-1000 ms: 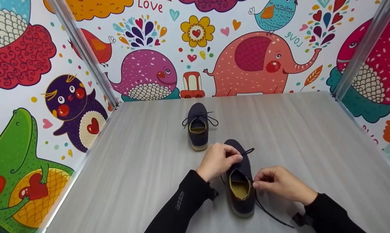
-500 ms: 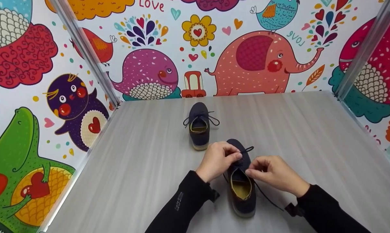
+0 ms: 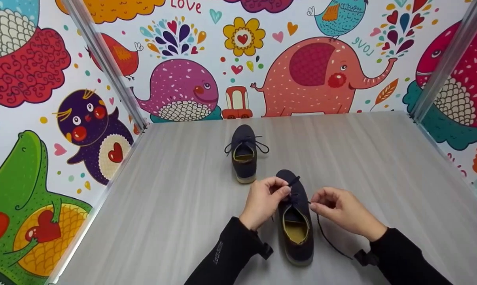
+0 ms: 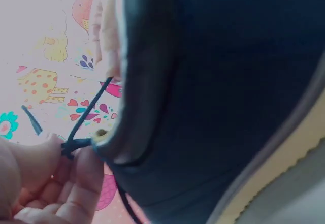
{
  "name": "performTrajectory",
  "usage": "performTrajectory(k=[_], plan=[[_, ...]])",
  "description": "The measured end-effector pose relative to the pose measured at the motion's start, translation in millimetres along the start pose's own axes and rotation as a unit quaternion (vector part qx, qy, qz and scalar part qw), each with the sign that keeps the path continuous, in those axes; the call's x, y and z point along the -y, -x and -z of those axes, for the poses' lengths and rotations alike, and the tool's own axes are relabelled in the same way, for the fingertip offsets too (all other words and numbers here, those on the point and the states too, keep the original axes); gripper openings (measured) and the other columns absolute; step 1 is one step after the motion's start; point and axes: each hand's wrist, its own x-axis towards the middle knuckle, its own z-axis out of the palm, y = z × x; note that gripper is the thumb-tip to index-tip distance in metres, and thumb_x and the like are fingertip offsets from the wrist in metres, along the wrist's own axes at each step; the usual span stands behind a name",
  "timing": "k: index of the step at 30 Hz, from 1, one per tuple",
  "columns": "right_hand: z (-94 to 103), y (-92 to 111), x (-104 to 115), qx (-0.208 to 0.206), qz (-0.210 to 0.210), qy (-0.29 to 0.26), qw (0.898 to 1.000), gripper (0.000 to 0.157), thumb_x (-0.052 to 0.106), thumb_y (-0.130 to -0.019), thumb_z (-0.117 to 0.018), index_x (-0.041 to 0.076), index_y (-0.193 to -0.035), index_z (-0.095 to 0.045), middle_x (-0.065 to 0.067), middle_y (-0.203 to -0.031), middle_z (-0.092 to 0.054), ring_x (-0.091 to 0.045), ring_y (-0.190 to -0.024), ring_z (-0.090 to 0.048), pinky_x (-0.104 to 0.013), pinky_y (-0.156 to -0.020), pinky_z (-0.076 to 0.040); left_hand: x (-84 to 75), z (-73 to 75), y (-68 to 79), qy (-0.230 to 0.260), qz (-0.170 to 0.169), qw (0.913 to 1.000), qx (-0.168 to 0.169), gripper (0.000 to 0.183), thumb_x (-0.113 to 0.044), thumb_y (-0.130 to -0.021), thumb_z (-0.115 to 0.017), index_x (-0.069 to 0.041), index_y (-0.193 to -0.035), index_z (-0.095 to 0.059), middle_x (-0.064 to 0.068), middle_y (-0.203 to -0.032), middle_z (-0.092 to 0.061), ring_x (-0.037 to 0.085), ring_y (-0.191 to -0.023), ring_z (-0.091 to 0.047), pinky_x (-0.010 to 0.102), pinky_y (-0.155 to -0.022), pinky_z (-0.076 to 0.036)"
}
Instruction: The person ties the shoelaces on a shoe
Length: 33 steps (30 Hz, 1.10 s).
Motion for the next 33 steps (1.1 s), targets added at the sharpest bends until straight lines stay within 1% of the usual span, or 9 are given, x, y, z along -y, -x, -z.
performTrajectory(k=[5,8,11,13,17,21,25,29,33], plan=[[8.0,4.3,-2.5,0.058,-0.010,0.019,0.998,0.028,0.017,-0.106,-0.068,-0.001,-0.127,-0.071,-0.012,-0.109,-0.077,0.002,-0.093,-0.066,-0.019,-0.077,-0.057,4.7,-2.8,3.2,0.040,0.019,0.9990,-0.012,0.005,-0.006,-0.099,-0.074,-0.001,-0.098,-0.075,0.003,-0.091,-0.077,0.005,-0.081,-0.068,0.023,-0.078,-0.060],[10.3,4.7,-4.7,0.058,-0.021,0.041,0.997,0.023,0.019,-0.107,-0.068,0.001,-0.120,-0.076,-0.015,-0.113,-0.078,0.004,-0.094,-0.066,-0.020,-0.078,-0.057,9.6,-5.9,3.9,0.103,0.037,0.9939,-0.011,0.003,-0.001,-0.100,-0.071,-0.001,-0.097,-0.072,0.007,-0.096,-0.079,0.008,-0.082,-0.070,0.023,-0.079,-0.060],[9.7,5.8,-7.7,0.037,-0.034,0.040,0.998,0.020,0.020,-0.107,-0.067,0.002,-0.109,-0.076,-0.012,-0.102,-0.077,0.003,-0.085,-0.063,-0.020,-0.073,-0.054,16.9,-7.9,3.5,0.176,0.059,0.9826,-0.013,0.001,0.002,-0.100,-0.070,0.002,-0.099,-0.069,0.009,-0.098,-0.080,0.009,-0.084,-0.071,0.021,-0.079,-0.060],[8.4,6.4,-10.0,0.029,-0.046,0.014,0.998,0.021,0.022,-0.107,-0.066,0.002,-0.105,-0.073,-0.005,-0.092,-0.071,0.002,-0.077,-0.058,-0.021,-0.068,-0.050,20.9,-7.8,3.1,0.212,0.072,0.9745,-0.018,0.002,0.003,-0.101,-0.068,0.002,-0.100,-0.067,0.008,-0.097,-0.079,0.010,-0.085,-0.071,0.022,-0.079,-0.060],[7.4,7.5,-16.4,0.045,-0.055,-0.083,0.994,0.023,0.020,-0.108,-0.065,-0.003,-0.107,-0.066,0.004,-0.087,-0.063,-0.002,-0.076,-0.058,-0.023,-0.067,-0.051,24.7,-7.8,2.1,0.250,0.095,0.9634,-0.023,0.009,0.004,-0.101,-0.067,-0.004,-0.098,-0.066,0.005,-0.097,-0.077,0.011,-0.088,-0.072,0.022,-0.081,-0.061],[7.2,6.5,-23.1,0.077,-0.041,-0.191,0.978,0.019,0.011,-0.107,-0.064,-0.008,-0.111,-0.061,0.007,-0.095,-0.066,-0.002,-0.084,-0.064,-0.023,-0.075,-0.057,25.1,-7.8,2.4,0.256,0.098,0.9615,-0.023,0.011,0.005,-0.102,-0.066,-0.005,-0.098,-0.066,0.005,-0.097,-0.078,0.011,-0.089,-0.072,0.022,-0.082,-0.061],[4.3,4.2,-26.4,0.090,-0.019,-0.270,0.958,0.003,0.003,-0.107,-0.060,0.002,-0.109,-0.062,0.011,-0.100,-0.068,-0.001,-0.087,-0.065,-0.020,-0.078,-0.056,24.9,-7.1,3.3,0.256,0.093,0.9621,-0.018,0.002,0.004,-0.102,-0.065,0.002,-0.103,-0.065,0.006,-0.098,-0.077,0.011,-0.090,-0.072,0.023,-0.082,-0.060],[-1.6,1.3,-24.9,0.077,-0.011,-0.327,0.942,0.016,0.002,-0.109,-0.057,0.015,-0.107,-0.065,0.012,-0.107,-0.073,0.000,-0.087,-0.064,-0.019,-0.080,-0.054,24.2,-5.8,4.2,0.253,0.090,0.9632,-0.011,0.007,0.003,-0.103,-0.064,0.008,-0.108,-0.064,0.006,-0.099,-0.078,0.012,-0.092,-0.073,0.023,-0.083,-0.060],[-8.5,-2.8,-20.2,0.046,-0.016,-0.379,0.924,0.018,0.005,-0.110,-0.056,0.018,-0.106,-0.068,0.010,-0.120,-0.076,-0.001,-0.092,-0.062,-0.018,-0.081,-0.053,23.3,-5.3,4.8,0.253,0.090,0.9633,-0.006,0.009,0.002,-0.103,-0.065,0.009,-0.109,-0.063,0.007,-0.100,-0.077,0.012,-0.093,-0.074,0.023,-0.083,-0.060]])
